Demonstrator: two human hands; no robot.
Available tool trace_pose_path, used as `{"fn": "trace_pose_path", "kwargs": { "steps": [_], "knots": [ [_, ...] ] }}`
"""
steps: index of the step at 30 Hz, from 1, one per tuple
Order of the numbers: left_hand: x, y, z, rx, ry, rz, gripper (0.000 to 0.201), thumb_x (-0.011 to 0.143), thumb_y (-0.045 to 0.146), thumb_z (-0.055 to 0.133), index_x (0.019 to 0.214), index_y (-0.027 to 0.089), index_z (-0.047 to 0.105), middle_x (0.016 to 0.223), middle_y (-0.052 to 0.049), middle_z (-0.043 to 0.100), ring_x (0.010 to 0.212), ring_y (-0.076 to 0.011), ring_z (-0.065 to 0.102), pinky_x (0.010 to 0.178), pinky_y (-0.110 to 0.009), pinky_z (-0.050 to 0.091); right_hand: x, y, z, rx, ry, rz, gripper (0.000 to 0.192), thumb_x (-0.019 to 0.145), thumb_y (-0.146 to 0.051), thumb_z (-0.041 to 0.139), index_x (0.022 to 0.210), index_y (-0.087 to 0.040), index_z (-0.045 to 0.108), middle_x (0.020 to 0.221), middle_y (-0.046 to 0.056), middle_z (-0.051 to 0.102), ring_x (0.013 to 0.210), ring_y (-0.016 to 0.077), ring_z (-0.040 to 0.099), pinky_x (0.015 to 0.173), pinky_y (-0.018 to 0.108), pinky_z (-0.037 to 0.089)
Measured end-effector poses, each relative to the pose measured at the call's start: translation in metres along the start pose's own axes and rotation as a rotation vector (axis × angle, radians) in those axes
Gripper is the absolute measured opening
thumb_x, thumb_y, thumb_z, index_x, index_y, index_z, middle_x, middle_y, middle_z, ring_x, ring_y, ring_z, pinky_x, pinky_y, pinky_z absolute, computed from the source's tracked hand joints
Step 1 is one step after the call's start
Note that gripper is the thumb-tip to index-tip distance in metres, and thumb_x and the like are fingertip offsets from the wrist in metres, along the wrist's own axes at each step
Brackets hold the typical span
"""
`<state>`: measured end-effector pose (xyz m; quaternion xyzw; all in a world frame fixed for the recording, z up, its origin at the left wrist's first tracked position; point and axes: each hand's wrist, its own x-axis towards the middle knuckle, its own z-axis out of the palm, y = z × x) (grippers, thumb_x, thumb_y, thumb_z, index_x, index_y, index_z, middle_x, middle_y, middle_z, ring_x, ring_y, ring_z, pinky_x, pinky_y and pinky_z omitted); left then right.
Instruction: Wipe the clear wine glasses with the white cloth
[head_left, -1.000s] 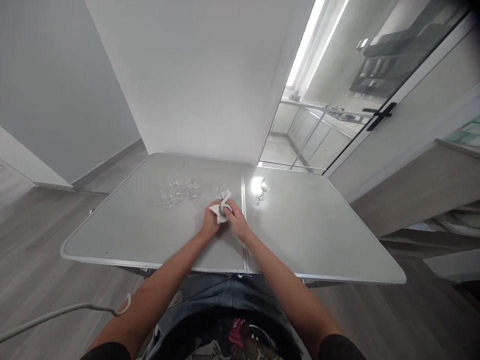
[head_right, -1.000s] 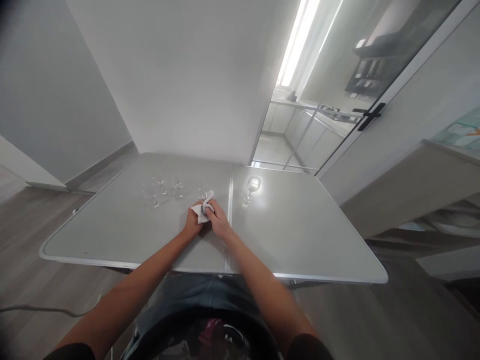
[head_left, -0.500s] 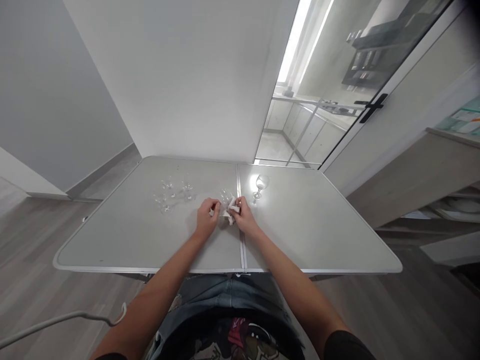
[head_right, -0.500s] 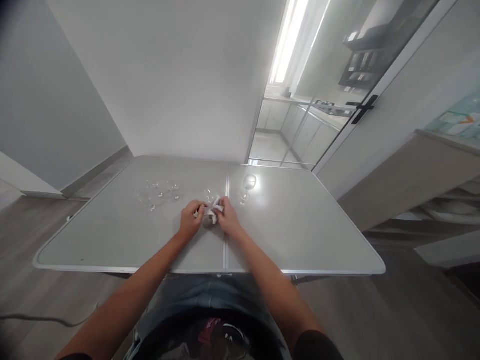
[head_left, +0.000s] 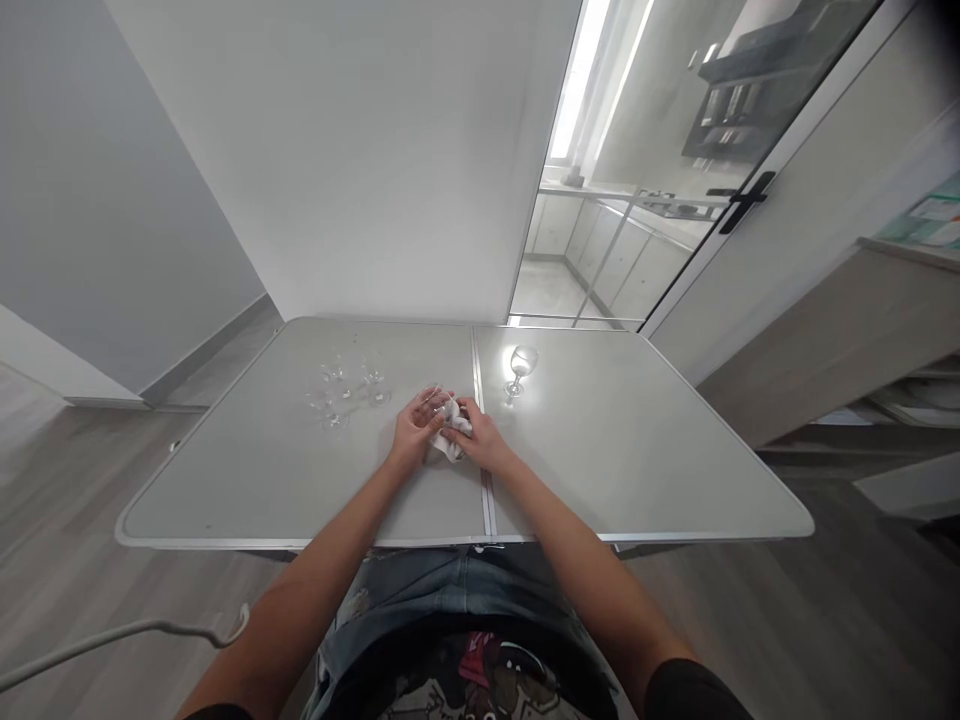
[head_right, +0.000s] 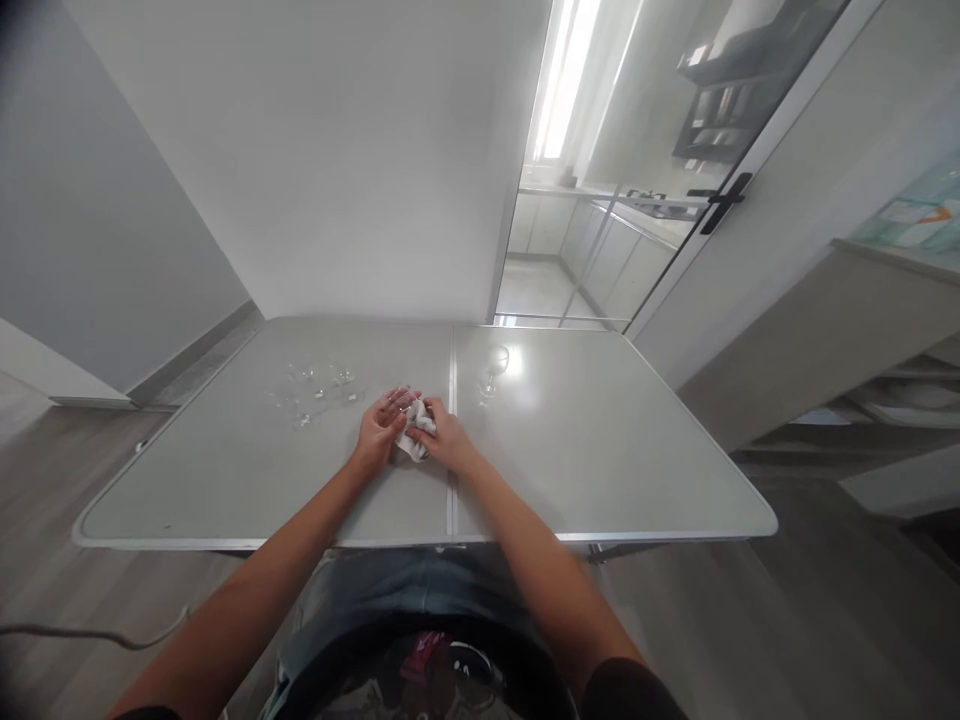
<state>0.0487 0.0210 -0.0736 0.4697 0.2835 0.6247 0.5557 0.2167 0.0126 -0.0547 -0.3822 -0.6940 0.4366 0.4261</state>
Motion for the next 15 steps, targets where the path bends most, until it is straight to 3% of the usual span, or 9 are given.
{"fn": "trace_pose_path", "kwargs": {
  "steps": [2,4,8,11,15],
  "knots": [
    [-0.001,0.001,0.000,-0.009,-0.008,0.008,0.067,0.067,0.042,0.089,0.123,0.016,0.061,0.129,-0.020,0.066,0.126,-0.0329,0.060,0.108,-0.047,0.045,0.000,-0.002,-0.001,-0.118,0.043,-0.045,0.038,0.085,-0.043,0.068,0.114,-0.022,0.054,0.089,0.001,0.064,0.075,0.0164,0.055,0.072,0.029,0.042],
    [-0.001,0.002,-0.001,-0.014,-0.016,0.006,0.067,0.067,0.042,0.088,0.123,0.016,0.061,0.129,-0.020,0.066,0.127,-0.0335,0.059,0.109,-0.047,0.044,0.001,-0.003,-0.002,-0.089,0.044,-0.012,0.032,0.085,-0.043,0.067,0.107,-0.021,0.059,0.085,0.001,0.063,0.074,0.0161,0.054,0.071,0.028,0.041],
    [-0.004,0.005,-0.002,-0.062,-0.065,-0.040,0.067,0.069,0.045,0.087,0.124,0.015,0.062,0.127,-0.020,0.067,0.125,-0.0341,0.060,0.105,-0.045,0.047,0.003,0.000,-0.006,0.383,-0.137,0.261,0.030,0.077,-0.044,0.072,0.084,-0.018,0.060,0.068,-0.001,0.059,0.062,0.0139,0.052,0.061,0.027,0.043],
    [-0.005,0.008,-0.001,-0.104,-0.108,-0.069,0.070,0.069,0.050,0.085,0.126,0.015,0.062,0.131,-0.021,0.065,0.120,-0.0335,0.064,0.099,-0.042,0.050,0.002,0.003,-0.010,0.714,-0.233,0.388,0.028,0.072,-0.039,0.074,0.080,-0.017,0.060,0.066,0.000,0.060,0.057,0.0143,0.054,0.060,0.029,0.047],
    [-0.003,0.009,0.000,-0.127,-0.057,-0.044,0.067,0.070,0.051,0.084,0.123,0.015,0.063,0.129,-0.020,0.066,0.112,-0.0312,0.067,0.094,-0.040,0.052,0.002,0.003,-0.016,0.745,-0.211,0.362,0.029,0.074,-0.037,0.072,0.094,-0.018,0.065,0.082,0.003,0.067,0.071,0.0172,0.060,0.068,0.031,0.050]
  ]
}}
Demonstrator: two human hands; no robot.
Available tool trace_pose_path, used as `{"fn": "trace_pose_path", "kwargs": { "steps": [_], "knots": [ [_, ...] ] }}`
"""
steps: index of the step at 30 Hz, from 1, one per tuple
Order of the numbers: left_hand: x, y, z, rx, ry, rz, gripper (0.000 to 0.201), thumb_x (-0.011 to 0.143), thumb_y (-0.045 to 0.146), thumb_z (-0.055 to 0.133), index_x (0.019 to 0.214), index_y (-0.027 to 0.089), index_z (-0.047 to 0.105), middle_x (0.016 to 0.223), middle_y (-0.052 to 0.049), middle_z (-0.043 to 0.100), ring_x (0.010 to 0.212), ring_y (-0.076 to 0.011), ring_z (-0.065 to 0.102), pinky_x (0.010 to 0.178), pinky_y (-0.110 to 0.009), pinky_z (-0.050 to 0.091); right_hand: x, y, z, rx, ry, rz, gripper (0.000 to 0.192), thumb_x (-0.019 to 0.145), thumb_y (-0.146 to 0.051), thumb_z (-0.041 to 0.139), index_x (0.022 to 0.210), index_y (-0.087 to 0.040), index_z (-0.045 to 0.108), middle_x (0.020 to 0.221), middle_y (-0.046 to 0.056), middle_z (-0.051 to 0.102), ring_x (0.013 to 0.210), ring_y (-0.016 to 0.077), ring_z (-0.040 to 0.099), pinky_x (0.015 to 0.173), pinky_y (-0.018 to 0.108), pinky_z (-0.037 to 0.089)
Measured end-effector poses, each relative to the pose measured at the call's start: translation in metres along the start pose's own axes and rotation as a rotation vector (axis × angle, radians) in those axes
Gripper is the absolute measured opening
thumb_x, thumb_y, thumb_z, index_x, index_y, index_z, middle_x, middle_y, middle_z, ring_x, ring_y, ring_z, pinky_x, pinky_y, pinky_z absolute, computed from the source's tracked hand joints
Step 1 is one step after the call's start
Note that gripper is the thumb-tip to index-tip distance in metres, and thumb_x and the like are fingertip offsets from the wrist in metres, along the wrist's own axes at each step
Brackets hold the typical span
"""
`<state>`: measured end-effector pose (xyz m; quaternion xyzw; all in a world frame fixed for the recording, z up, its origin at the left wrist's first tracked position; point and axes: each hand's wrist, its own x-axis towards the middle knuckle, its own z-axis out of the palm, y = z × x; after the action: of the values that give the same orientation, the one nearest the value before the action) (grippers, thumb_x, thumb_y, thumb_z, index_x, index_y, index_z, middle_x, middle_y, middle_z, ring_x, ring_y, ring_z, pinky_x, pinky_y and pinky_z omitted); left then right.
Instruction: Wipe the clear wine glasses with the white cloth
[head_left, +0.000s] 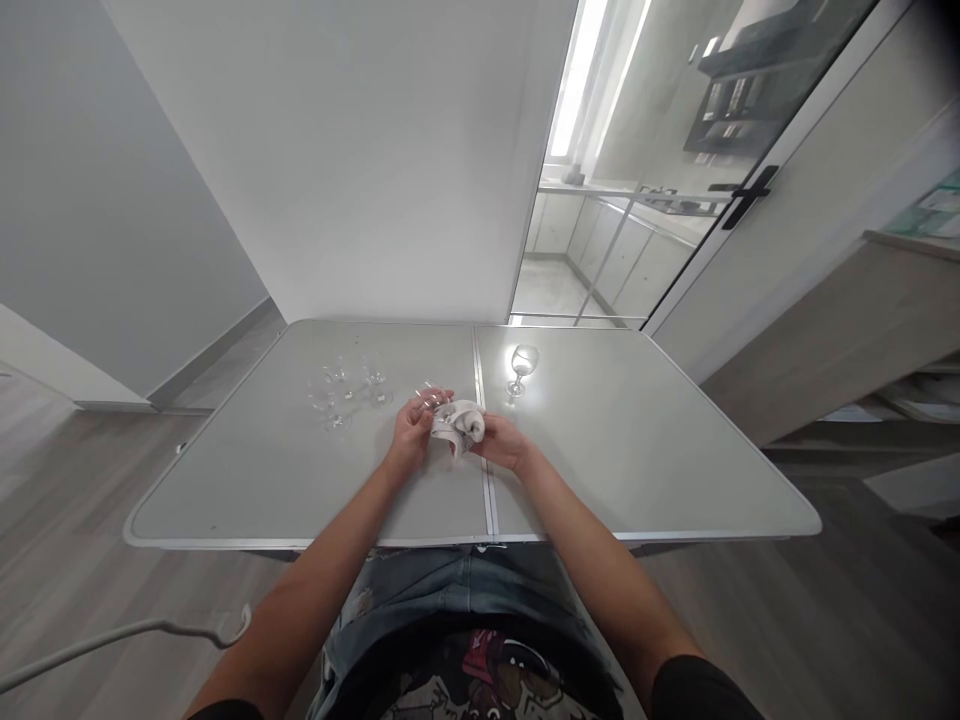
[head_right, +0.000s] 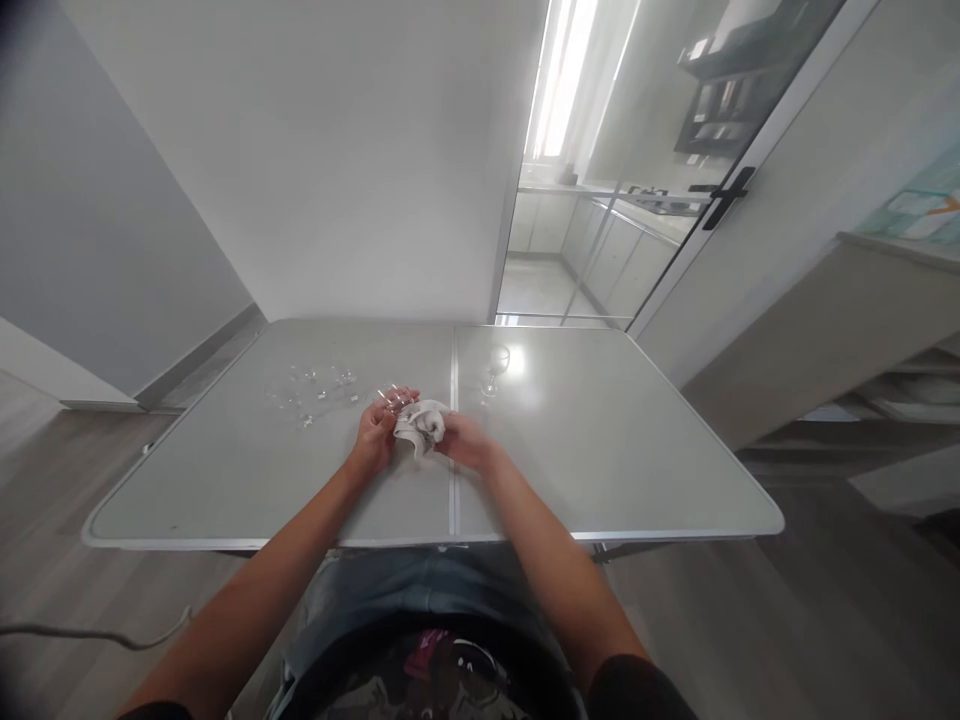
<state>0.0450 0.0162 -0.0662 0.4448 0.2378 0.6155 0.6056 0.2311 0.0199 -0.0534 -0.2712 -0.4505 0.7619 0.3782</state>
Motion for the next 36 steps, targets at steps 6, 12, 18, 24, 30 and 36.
{"fn": "trace_pose_path", "kwargs": {
  "steps": [6,12,18,24,30,36],
  "knots": [
    [0.004,-0.006,-0.001,0.078,0.086,0.098,0.055,0.072,0.042,0.085,0.117,0.017,0.065,0.123,-0.016,0.070,0.121,-0.0304,0.063,0.103,-0.042,0.047,0.001,0.006,0.013,-0.824,0.189,-0.336,0.033,0.085,-0.037,0.063,0.111,-0.016,0.063,0.092,0.007,0.067,0.083,0.0204,0.059,0.078,0.032,0.045],
    [0.003,-0.007,-0.003,0.035,0.104,0.067,0.055,0.072,0.041,0.085,0.117,0.017,0.066,0.121,-0.016,0.070,0.118,-0.0297,0.064,0.102,-0.041,0.047,0.003,0.014,0.020,-0.883,0.269,-0.341,0.028,0.084,-0.035,0.060,0.105,-0.017,0.065,0.086,0.007,0.066,0.084,0.0225,0.058,0.083,0.035,0.044],
    [-0.001,-0.001,-0.002,-0.027,-0.024,-0.026,0.067,0.069,0.052,0.085,0.120,0.014,0.066,0.124,-0.019,0.068,0.113,-0.0323,0.066,0.098,-0.042,0.049,0.004,0.008,0.007,0.021,-0.070,0.064,0.023,0.073,-0.034,0.061,0.089,-0.017,0.063,0.073,0.004,0.061,0.062,0.0176,0.053,0.069,0.038,0.048],
    [0.001,-0.003,0.000,0.000,0.046,0.031,0.060,0.071,0.047,0.085,0.119,0.016,0.066,0.123,-0.017,0.069,0.119,-0.0313,0.063,0.100,-0.041,0.048,0.001,0.015,0.010,-0.535,0.164,-0.208,0.029,0.081,-0.041,0.063,0.098,-0.017,0.063,0.080,0.004,0.064,0.072,0.0193,0.057,0.073,0.034,0.047],
    [0.003,-0.004,-0.002,0.021,0.103,0.074,0.054,0.072,0.044,0.085,0.115,0.016,0.067,0.123,-0.017,0.070,0.118,-0.0290,0.064,0.102,-0.040,0.047,0.003,0.020,0.022,-1.011,0.329,-0.403,0.027,0.085,-0.035,0.061,0.103,-0.016,0.065,0.089,0.010,0.067,0.089,0.0242,0.059,0.087,0.037,0.043],
    [0.002,-0.004,-0.004,-0.002,0.068,-0.012,0.062,0.071,0.051,0.084,0.117,0.015,0.067,0.121,-0.018,0.070,0.106,-0.0297,0.068,0.092,-0.041,0.051,0.008,0.011,0.018,-0.057,0.079,-0.005,0.031,0.076,-0.045,0.072,0.088,-0.018,0.062,0.076,0.004,0.063,0.060,0.0154,0.053,0.059,0.030,0.045]
  ]
}}
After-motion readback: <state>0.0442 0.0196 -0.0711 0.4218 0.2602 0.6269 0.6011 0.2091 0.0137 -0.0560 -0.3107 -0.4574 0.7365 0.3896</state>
